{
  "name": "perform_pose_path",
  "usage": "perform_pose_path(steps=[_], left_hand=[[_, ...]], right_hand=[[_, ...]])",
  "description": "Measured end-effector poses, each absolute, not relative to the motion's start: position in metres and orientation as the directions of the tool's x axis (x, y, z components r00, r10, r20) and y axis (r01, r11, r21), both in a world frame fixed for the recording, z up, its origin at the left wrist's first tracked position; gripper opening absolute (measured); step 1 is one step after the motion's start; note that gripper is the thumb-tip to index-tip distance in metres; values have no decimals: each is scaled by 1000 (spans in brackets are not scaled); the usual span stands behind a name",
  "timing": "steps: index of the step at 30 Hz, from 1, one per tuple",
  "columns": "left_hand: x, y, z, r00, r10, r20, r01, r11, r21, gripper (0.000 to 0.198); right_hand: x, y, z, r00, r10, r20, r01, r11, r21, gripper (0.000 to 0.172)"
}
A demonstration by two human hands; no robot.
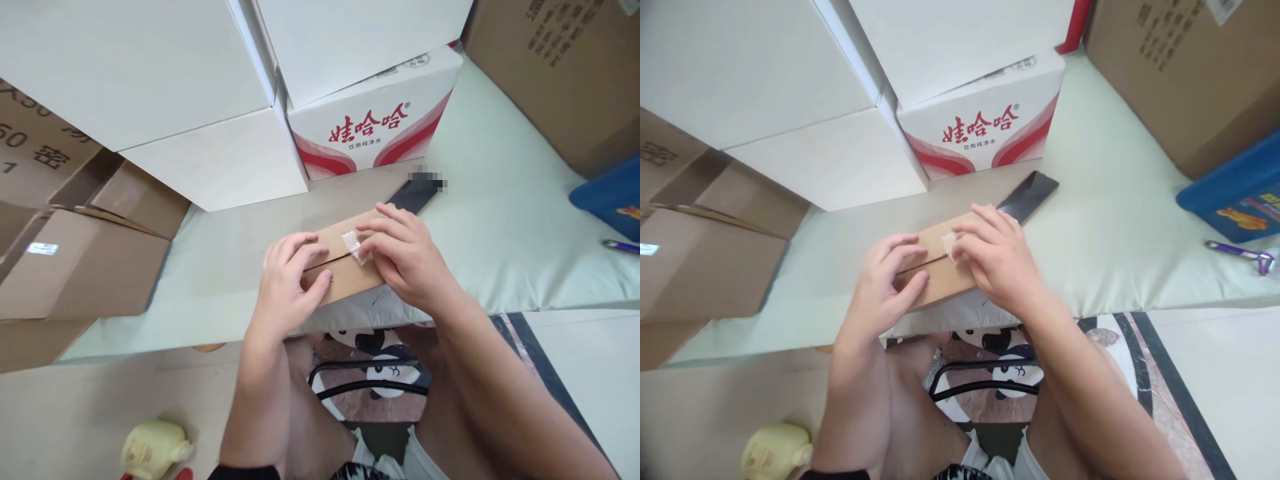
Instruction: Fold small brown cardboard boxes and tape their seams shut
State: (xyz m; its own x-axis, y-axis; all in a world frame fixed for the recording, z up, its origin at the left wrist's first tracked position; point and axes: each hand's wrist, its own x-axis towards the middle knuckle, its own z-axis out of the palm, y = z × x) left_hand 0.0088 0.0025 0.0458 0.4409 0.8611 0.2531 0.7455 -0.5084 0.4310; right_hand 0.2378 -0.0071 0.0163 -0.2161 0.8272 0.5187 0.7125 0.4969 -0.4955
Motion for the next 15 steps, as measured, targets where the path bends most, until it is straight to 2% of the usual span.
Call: perform_pose_path(steps=[3,7,12,15], left_hand=[[10,5,45,445,859,254,756,-512,408,23],[13,0,49,450,858,247,783,-513,353,25],[20,-21,64,421,898,127,865,-439,244,31],[25,-24,66,493,854,169,789,-520,327,27]], right_hand=[[239,-8,15,-271,815,512,684,537,-494,30],[238,-7,13,-254,814,522,671,537,-511,28],[237,-7,14,-214,814,541,649,532,-544,24],[238,-8,16,-218,816,536,640,534,-552,24]])
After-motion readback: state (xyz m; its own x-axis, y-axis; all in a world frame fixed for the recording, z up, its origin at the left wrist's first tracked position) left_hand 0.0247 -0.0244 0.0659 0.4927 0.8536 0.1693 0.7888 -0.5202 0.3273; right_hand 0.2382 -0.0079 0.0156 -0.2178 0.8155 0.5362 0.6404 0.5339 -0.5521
